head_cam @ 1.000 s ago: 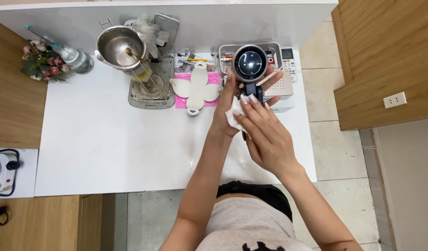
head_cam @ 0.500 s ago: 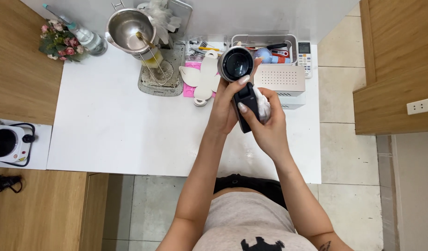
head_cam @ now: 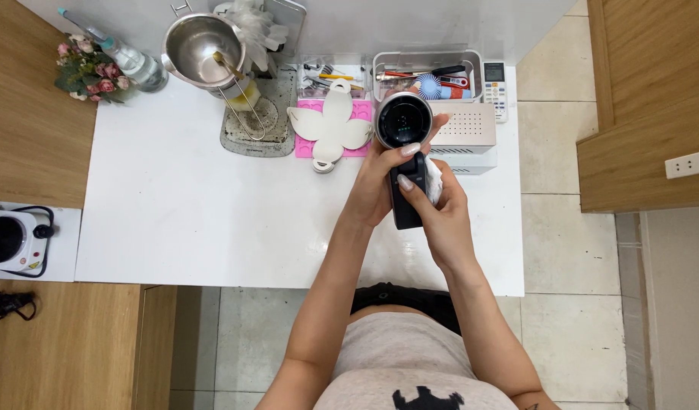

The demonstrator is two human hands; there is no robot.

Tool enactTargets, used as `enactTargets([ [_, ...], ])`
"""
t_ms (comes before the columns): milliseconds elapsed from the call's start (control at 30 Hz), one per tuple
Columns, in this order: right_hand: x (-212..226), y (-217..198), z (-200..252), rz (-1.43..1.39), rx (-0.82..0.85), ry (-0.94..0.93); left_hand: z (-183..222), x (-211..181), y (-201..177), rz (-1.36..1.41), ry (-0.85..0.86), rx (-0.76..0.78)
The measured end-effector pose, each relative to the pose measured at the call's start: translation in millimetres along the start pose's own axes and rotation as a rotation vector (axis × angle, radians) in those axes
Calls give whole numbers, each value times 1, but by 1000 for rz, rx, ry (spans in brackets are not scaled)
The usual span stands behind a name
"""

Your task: Organizing finished candles on a shelf and cleaning equipment in a production area.

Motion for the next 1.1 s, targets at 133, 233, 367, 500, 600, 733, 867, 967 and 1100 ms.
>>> enactTargets([
  [133,-3,3,0,-100,59,-26,0,-1,-2,-83,-23,-28],
  [233,-10,2,-1,-100,26,-15,0,1,-7,-27,-16,20],
  [367,-19,4,-1,-151,28,11,2,-1,-4,-2,-10,17],
  [500,-22,4,-1,-158,23,39,5,-2,-6,14,-17,18],
  [600,-15,9,-1,-150,47,20,5,2,-13,26,-50,-64],
  [733,-20,5,-1,-66,12,4,5,1,-12,27,-14,-7],
  [867,-28,6,1,-155,-9,49,6,10,-20,74,-26,3],
  [967,-25,9,3,-99,-18,42,7,5,-17,95,-29,-1],
  [1100,-20,12,9,-256,-6,51,6,4,-29,149,-34,-48],
])
Point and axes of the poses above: each hand's wrist, its own z-axis away from the middle knuckle, its own y-axis out of the palm, x = y × z, the point moved 8 cm from there along -z, towards the middle knuckle, and after that the axes turned 1 degree about x, right-handed, at the moved point
